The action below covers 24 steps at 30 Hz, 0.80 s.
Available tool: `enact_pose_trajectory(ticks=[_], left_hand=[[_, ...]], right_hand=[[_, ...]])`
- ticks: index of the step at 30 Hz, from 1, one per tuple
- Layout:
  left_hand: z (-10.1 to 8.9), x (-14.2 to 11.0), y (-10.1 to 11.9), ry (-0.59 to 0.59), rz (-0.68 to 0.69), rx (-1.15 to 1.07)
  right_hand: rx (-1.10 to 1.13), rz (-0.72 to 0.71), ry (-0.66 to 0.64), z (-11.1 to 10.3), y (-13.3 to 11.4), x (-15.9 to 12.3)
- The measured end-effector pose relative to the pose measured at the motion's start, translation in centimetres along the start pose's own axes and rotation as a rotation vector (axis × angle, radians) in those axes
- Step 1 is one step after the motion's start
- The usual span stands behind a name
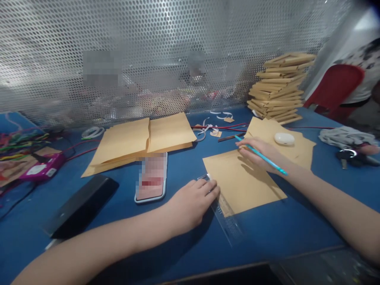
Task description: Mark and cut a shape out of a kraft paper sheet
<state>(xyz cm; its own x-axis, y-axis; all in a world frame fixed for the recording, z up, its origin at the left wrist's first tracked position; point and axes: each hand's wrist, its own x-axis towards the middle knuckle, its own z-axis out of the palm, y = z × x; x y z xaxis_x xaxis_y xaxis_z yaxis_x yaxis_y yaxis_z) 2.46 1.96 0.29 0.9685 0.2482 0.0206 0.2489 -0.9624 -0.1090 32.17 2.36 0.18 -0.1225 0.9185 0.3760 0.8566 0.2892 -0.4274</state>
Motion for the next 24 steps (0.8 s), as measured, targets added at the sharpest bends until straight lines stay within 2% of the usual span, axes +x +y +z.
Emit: enact_pose_trajectory(ticks=[5, 10, 14, 19, 24], left_hand=[[-0.6, 0.2, -1.7, 0.041, 0.123, 0.125], [-0.8, 0.7, -2.6, 0.123, 0.237, 0.24], [-0.5, 0.7, -2.1, 0.172, 0.278, 0.317], [0.6, 0.7, -1.1, 0.201, 0.233, 0.346], [0.9, 0.7, -0.8, 0.217, 0.099, 0.325]], right_hand=[[-0.018, -0.101, -0.074, 1.8, 0.0, 0.5], [-0.001, -0.063, -0.033, 0.5, -1.1, -0.1], [0.019, -0.013, 0.013, -0.5, -1.7, -0.5], [0.033, 0.013, 0.056, -1.0, -2.0, -0.9], [0.081, 0.038, -0.015, -2.1, -2.3, -1.4]])
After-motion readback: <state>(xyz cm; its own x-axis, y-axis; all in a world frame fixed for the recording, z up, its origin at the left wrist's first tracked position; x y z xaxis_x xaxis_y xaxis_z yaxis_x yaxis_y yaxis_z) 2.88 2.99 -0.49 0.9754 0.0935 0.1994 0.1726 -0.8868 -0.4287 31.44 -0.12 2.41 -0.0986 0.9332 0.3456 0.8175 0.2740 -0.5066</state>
